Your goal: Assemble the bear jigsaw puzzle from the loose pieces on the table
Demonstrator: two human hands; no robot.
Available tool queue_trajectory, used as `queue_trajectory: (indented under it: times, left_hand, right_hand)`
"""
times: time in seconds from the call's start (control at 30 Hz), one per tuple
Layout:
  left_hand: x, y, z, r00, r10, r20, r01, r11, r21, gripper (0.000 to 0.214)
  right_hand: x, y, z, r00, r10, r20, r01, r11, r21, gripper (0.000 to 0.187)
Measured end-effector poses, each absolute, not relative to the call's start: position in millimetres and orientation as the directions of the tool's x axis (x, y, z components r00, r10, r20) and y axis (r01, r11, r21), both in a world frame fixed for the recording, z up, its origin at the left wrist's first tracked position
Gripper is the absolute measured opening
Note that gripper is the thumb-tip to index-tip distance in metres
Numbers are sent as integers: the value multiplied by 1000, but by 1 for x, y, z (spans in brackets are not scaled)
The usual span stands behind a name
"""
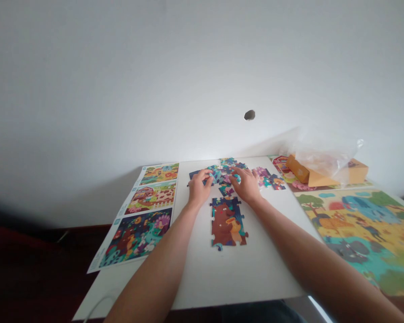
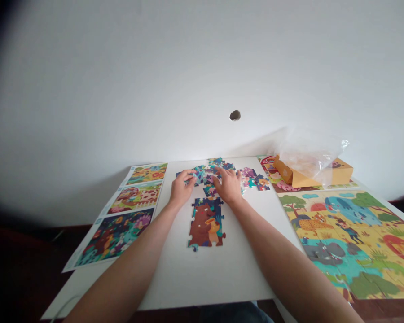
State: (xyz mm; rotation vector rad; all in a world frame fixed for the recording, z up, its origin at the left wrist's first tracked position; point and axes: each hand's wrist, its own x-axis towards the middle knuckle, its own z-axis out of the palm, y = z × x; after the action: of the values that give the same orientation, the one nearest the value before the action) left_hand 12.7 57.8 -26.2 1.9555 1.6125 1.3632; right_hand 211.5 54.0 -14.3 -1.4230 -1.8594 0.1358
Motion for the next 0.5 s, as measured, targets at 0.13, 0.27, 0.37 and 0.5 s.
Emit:
queue_trajectory:
  times: [0.13,0.27,0.37,0.5]
  left_hand:
    - [17,53,-23,112,830,546,543,-511,666,18]
    - [18,51,-21,134,807,575,541,-546,640,18]
    - [18,51,-21,113,832,543,547,-508,665,17]
    - [18,50,-20,108,865,489,580,-454,676,16]
  right_hand:
    - [210,54,-14,-173,835,523,637,499,-587,32]
    - [212,53,-14,-157,846,510,611,489,-622,24]
    - [213,53,-13,-138,855,499,622,467,-629,22]
    - [213,53,-12,-150,866,477,640,453,-621,23]
